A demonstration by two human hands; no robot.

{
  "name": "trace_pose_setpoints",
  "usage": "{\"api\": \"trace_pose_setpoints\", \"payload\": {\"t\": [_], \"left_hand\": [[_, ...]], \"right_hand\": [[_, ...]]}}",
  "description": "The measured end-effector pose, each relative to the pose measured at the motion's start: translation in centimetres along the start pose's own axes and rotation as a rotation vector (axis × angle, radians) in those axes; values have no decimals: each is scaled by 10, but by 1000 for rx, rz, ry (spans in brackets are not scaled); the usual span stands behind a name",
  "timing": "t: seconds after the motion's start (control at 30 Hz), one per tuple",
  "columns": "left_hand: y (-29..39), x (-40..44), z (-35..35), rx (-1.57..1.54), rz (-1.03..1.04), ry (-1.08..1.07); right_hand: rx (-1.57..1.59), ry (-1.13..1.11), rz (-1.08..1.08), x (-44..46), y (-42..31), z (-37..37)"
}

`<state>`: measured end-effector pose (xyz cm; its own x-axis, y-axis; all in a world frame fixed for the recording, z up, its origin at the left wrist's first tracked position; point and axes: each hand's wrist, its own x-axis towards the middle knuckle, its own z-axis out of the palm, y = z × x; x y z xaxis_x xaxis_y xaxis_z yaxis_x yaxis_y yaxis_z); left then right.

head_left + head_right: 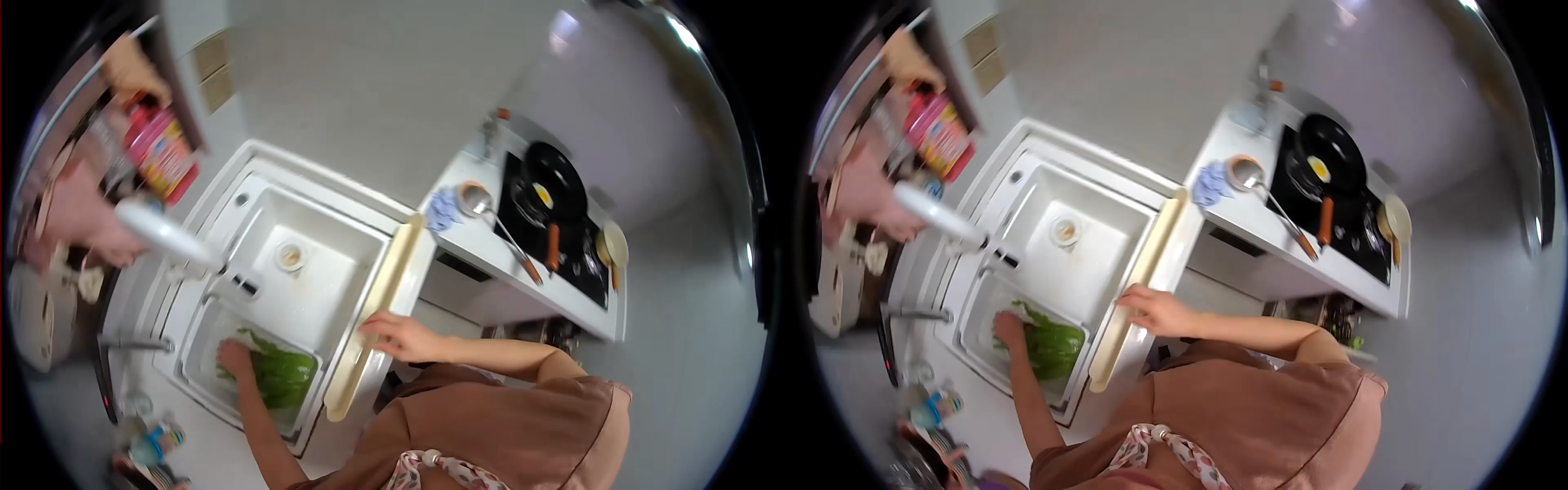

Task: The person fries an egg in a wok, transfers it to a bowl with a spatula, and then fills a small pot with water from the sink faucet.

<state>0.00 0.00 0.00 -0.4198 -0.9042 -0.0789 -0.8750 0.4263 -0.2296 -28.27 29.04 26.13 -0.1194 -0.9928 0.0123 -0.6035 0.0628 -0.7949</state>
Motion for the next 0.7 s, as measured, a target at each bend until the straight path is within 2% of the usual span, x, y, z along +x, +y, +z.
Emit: {"api": "trace_pose_setpoints", "payload": {"t": [0.03,0.07,0.1,0.2,0.23,0.3,0.37,0.4,0.43,0.5,0.53,0.63,0.67,0.7], "left_hand": [[-11,-6,7,5,33,158],[-22,-8,26,58,100,106],[22,42,-2,125,118,182],[25,5,-35,138,140,61],[27,6,-32,134,190,106],[21,5,-25,135,291,185],[22,12,-32,129,344,-99],[26,15,-39,130,369,-247],[32,12,-51,136,297,-244],[44,-4,-78,145,136,-239],[45,-5,-84,106,-24,-338],[40,-15,-104,-21,-146,-357],[40,-20,-115,-13,-122,-351],[42,-28,-128,-17,-135,-305]], "right_hand": [[56,68,110,-12,3,-1],[87,117,214,-22,6,0],[74,291,218,-41,46,-45],[27,385,493,-128,65,-62],[-20,397,548,-154,85,-65],[-144,521,799,-204,114,-69],[-390,703,930,-258,174,-77],[-459,810,929,-270,191,-89],[-527,909,927,-280,207,-106],[-591,1046,698,-284,234,-144],[-609,1015,775,-280,243,-157],[-652,879,925,-270,271,-181],[-667,822,959,-269,280,-185],[-718,883,929,-268,283,-186]]}}
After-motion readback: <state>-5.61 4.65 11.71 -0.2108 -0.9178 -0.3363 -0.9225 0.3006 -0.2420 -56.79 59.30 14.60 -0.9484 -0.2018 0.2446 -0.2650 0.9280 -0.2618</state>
